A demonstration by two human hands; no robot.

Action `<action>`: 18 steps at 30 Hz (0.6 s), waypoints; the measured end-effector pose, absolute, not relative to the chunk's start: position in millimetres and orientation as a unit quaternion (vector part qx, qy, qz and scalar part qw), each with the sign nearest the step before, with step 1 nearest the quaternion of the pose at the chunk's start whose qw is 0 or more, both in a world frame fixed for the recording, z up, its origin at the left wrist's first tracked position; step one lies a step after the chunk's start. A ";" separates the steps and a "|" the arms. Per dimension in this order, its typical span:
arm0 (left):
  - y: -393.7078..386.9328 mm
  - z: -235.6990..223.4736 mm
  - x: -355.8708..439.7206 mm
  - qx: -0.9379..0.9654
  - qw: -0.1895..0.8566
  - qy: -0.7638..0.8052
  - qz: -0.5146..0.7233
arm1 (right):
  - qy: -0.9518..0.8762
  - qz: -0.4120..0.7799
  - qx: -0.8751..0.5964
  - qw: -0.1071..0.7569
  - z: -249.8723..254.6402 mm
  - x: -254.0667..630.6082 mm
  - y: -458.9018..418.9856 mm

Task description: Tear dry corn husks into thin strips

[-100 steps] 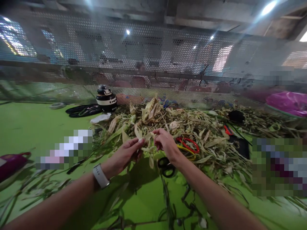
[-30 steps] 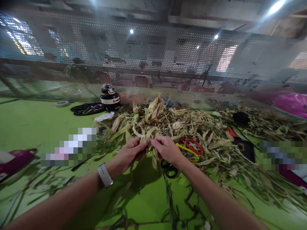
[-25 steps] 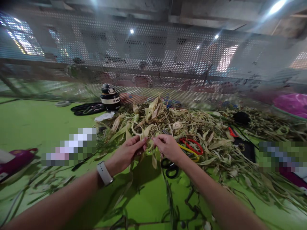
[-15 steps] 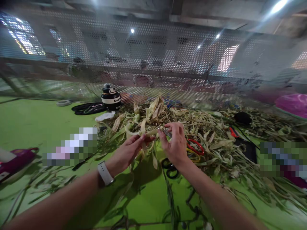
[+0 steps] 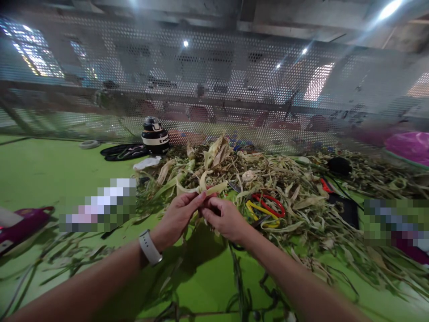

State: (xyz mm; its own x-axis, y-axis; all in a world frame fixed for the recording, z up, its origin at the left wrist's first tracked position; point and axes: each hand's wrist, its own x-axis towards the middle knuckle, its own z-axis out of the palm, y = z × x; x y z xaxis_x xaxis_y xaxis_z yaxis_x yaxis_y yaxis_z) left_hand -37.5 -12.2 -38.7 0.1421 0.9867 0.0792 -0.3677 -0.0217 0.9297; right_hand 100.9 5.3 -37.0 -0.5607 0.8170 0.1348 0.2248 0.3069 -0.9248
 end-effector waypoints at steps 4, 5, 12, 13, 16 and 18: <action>-12.5 -34.0 -38.2 0.433 0.620 0.353 0.552 | -0.757 0.500 -0.333 0.256 -37.7 101.3 2.0; -12.5 -32.8 -38.3 0.430 0.619 0.355 0.553 | -0.757 0.509 -0.328 0.245 -37.6 101.2 1.3; -12.9 -30.8 -41.0 0.430 0.616 0.372 0.545 | -0.724 0.519 -0.375 0.257 -31.6 100.5 0.6; -13.2 -31.1 -41.2 0.433 0.617 0.372 0.542 | -0.721 0.511 -0.380 0.274 -30.7 99.9 0.7; -13.2 -32.6 -41.0 0.437 0.617 0.366 0.542 | -0.703 0.526 -0.373 0.300 -30.9 97.0 1.0; -12.3 -33.4 -40.9 0.432 0.620 0.363 0.545 | -0.678 0.556 -0.366 0.310 -33.0 95.0 1.3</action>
